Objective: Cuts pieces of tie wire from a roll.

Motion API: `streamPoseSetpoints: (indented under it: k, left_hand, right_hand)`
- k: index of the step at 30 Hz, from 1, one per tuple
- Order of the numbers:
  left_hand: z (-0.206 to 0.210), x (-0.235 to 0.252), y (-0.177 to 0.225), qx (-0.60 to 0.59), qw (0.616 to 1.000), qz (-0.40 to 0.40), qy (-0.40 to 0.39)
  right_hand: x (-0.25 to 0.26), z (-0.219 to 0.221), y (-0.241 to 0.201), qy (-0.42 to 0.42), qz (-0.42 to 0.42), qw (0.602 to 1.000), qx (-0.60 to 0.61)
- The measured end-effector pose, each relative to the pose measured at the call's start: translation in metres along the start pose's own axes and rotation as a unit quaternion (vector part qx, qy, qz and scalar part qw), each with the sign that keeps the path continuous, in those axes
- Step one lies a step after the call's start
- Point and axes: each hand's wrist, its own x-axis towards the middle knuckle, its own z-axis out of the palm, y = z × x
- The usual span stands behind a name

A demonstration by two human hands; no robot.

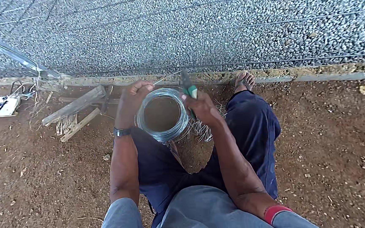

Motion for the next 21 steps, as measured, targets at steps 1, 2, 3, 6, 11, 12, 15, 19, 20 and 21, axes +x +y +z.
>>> streamPoseSetpoints:
  k: [1,2,3,6,11,12,15,19,20,21]
  left_hand:
    - [-0.005,0.007,-0.008,-0.004,1.000,-0.001,0.007]
    - [-0.009,0.016,-0.017,-0.016,1.000,-0.005,0.016]
    - [-0.010,0.021,-0.022,-0.027,0.999,-0.012,0.023]
    - [-0.008,0.027,-0.028,-0.056,0.998,-0.010,0.019]
    - [0.005,0.032,-0.031,-0.110,0.993,-0.028,-0.009]
    - [0.008,0.034,-0.032,-0.118,0.993,-0.026,-0.014]
    - [0.014,0.038,-0.033,-0.128,0.991,-0.023,-0.023]
    - [0.018,0.040,-0.033,-0.130,0.991,-0.032,-0.017]
    - [0.018,0.040,-0.032,-0.127,0.991,-0.029,-0.015]
    - [0.019,0.040,-0.032,-0.124,0.992,-0.025,-0.015]
  right_hand:
    - [0.001,-0.003,-0.001,-0.042,0.011,0.992,0.122]
    - [0.001,-0.005,-0.001,-0.085,0.013,0.969,0.230]
    - [0.002,-0.006,-0.002,-0.135,0.003,0.937,0.322]
    - [0.007,-0.004,0.004,-0.282,-0.052,0.808,0.515]
    - [0.001,0.002,0.006,-0.381,-0.083,0.679,0.622]
    - [0.000,0.003,0.006,-0.392,-0.087,0.670,0.625]
    - [-0.005,0.006,0.007,-0.415,-0.096,0.655,0.624]
    - [-0.005,0.006,0.007,-0.425,-0.104,0.665,0.605]
    - [-0.004,0.006,0.008,-0.421,-0.107,0.669,0.603]
    - [-0.003,0.005,0.008,-0.413,-0.109,0.674,0.603]
